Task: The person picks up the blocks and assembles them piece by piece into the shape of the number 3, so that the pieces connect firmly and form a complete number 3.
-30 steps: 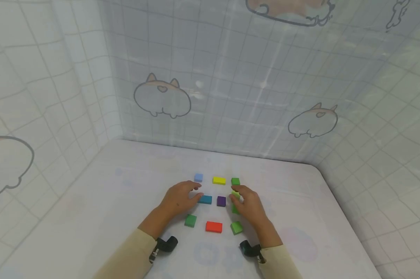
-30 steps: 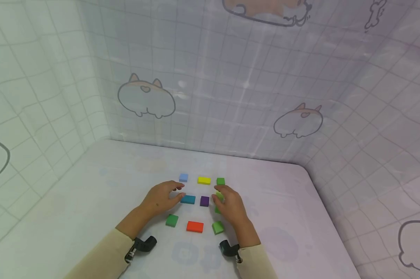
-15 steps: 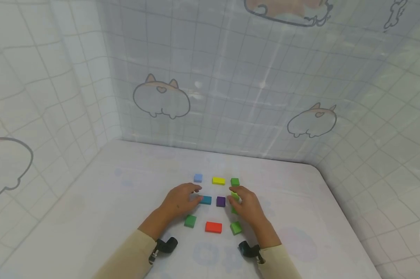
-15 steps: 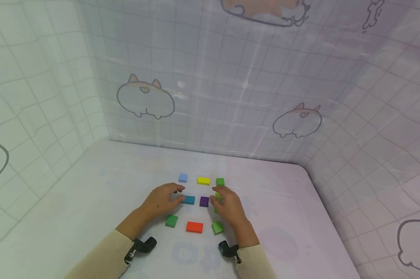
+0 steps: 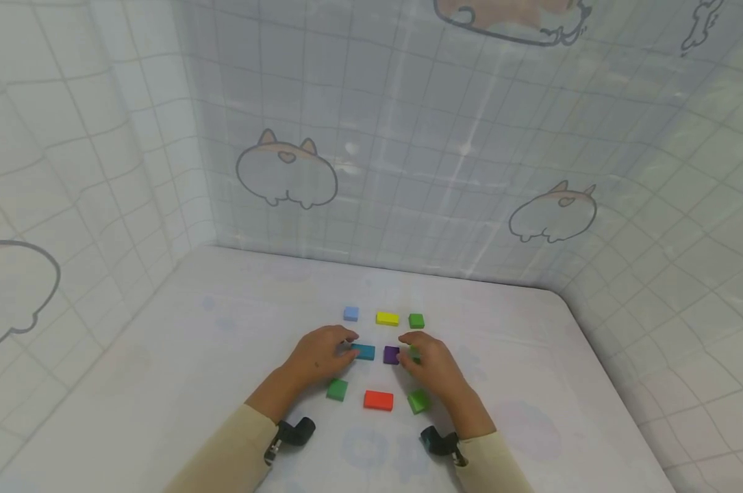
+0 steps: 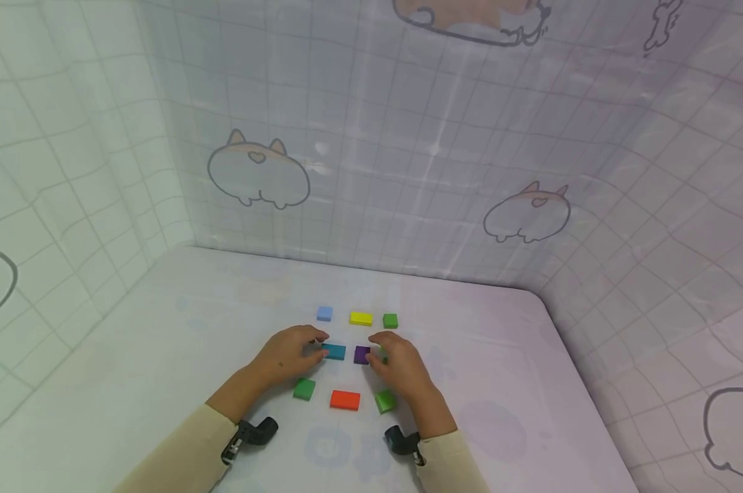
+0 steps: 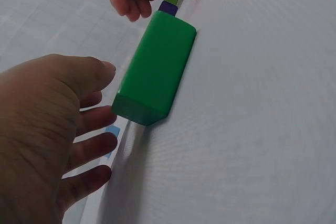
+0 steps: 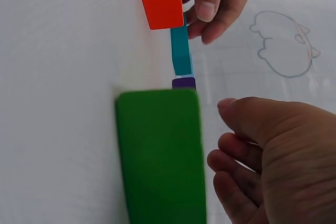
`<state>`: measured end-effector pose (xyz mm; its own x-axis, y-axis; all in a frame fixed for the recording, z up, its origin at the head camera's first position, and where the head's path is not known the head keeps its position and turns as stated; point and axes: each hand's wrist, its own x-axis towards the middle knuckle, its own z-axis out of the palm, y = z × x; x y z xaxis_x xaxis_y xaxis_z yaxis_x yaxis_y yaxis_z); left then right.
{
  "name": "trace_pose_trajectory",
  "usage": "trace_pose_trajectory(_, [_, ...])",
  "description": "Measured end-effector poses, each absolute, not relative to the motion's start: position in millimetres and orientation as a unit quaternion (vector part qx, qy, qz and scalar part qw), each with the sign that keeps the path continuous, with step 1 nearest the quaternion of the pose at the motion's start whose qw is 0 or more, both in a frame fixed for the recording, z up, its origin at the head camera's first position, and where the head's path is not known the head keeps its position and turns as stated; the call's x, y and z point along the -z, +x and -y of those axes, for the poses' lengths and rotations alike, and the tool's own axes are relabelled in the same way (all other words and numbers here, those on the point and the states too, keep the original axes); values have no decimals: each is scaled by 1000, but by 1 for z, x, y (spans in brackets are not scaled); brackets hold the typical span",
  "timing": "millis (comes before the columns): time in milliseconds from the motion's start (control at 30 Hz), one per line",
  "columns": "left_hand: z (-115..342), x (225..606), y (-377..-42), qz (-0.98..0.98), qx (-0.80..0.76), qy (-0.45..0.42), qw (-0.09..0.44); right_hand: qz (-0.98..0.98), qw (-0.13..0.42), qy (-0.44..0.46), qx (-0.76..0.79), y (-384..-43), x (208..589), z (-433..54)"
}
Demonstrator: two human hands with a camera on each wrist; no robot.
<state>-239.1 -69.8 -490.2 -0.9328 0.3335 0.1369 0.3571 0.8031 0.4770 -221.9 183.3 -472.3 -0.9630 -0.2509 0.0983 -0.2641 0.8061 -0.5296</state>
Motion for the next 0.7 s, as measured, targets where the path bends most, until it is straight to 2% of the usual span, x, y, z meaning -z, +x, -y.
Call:
trace_pose_trajectory(267, [69,489,-239,951,253,-176,3,954,-11,139,-266,-225,475,-183])
trace_pose_trajectory(700, [71,491,-241,951,255,-177,-3,957,-8,160,-240,-226,478,-182])
